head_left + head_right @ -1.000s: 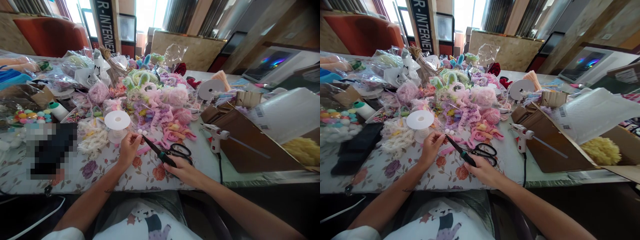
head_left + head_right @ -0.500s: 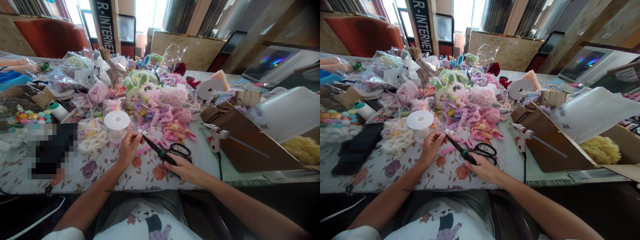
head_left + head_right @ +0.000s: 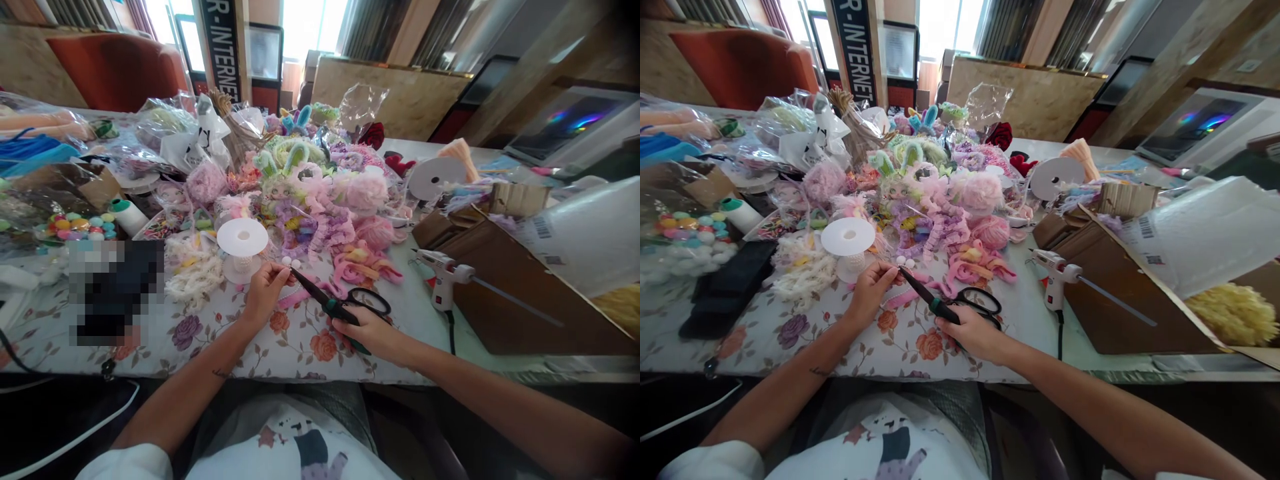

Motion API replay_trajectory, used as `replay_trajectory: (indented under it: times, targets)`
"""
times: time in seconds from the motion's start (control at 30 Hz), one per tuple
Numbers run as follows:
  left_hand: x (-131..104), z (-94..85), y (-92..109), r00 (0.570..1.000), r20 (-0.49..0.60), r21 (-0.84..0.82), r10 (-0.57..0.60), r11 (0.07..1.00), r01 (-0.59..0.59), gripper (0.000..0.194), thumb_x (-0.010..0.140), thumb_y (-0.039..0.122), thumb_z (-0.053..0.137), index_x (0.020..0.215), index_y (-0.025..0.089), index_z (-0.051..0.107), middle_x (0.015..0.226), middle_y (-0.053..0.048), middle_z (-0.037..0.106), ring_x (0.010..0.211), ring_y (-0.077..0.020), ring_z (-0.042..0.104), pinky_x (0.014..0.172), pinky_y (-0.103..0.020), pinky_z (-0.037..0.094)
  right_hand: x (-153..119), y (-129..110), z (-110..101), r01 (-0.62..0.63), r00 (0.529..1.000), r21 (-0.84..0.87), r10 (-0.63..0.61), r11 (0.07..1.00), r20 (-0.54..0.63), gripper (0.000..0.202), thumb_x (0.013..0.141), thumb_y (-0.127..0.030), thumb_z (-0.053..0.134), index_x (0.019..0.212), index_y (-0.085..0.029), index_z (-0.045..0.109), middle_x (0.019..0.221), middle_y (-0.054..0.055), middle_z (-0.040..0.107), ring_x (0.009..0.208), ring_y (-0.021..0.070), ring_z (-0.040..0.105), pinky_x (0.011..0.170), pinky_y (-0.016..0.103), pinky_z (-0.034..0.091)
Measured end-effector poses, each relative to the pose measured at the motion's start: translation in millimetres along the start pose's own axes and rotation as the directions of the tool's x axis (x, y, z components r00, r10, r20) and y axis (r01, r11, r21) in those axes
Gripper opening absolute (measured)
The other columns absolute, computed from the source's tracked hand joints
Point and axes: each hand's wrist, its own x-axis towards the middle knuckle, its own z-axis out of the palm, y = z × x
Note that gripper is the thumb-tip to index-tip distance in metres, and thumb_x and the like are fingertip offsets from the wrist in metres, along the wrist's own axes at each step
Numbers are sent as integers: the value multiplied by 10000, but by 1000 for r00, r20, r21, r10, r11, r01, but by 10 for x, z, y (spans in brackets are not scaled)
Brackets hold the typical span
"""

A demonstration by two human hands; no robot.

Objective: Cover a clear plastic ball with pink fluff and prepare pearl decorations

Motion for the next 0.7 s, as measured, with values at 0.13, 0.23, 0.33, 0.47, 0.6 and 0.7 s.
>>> replay_trajectory:
  times: [0.13,0.23,0.33,0.47,0.6,0.7]
  targets:
    - [23,1,-44,1000,-3,-16,-8,1000,7,303,749,452,707,778,162,621,700,-30,681,669,-158,654,703,-298,535,50,31,-12,-29,999,-18,29,999,-19,261,843,-394,549,681,-215,449,567,-11,516,514,138,495,527,292,397]
    - [23,-2,-50,1000,-13,-1,-7,1000,7,300,755,454,703,782,167,619,696,-27,682,667,-160,655,701,-300,534,75,22,5,-43,998,-88,38,995,-59,242,839,-350,541,661,-224,437,517,-22,503,479,128,462,503,279,369]
    - [17,4,-42,1000,5,25,-4,1000,3,285,771,442,693,790,167,621,703,-30,687,673,-161,656,708,-298,528,90,4,43,-86,988,-154,65,984,-138,165,822,-309,560,708,-218,484,517,-30,499,466,119,444,467,260,326]
    - [13,16,-25,1000,31,44,-1,999,-1,257,802,420,668,794,167,623,732,-30,685,684,-150,639,713,-283,513,91,9,61,-120,985,-112,104,986,-135,142,847,-310,530,754,-209,492,508,-39,473,456,117,428,465,255,332]
    - [13,-8,-5,1000,-15,92,14,996,-12,255,835,428,636,806,174,620,662,12,604,584,-112,545,598,-235,445,60,11,-8,-110,993,108,106,988,42,275,866,-449,549,781,-189,519,616,-3,538,534,129,516,558,284,437]
    - [14,-33,6,1000,-18,102,13,995,-11,268,849,446,613,809,181,614,581,45,524,493,-93,453,513,-223,373,13,-14,-62,-108,990,171,90,979,110,401,851,-572,550,796,-175,554,724,42,598,606,143,568,618,303,477]
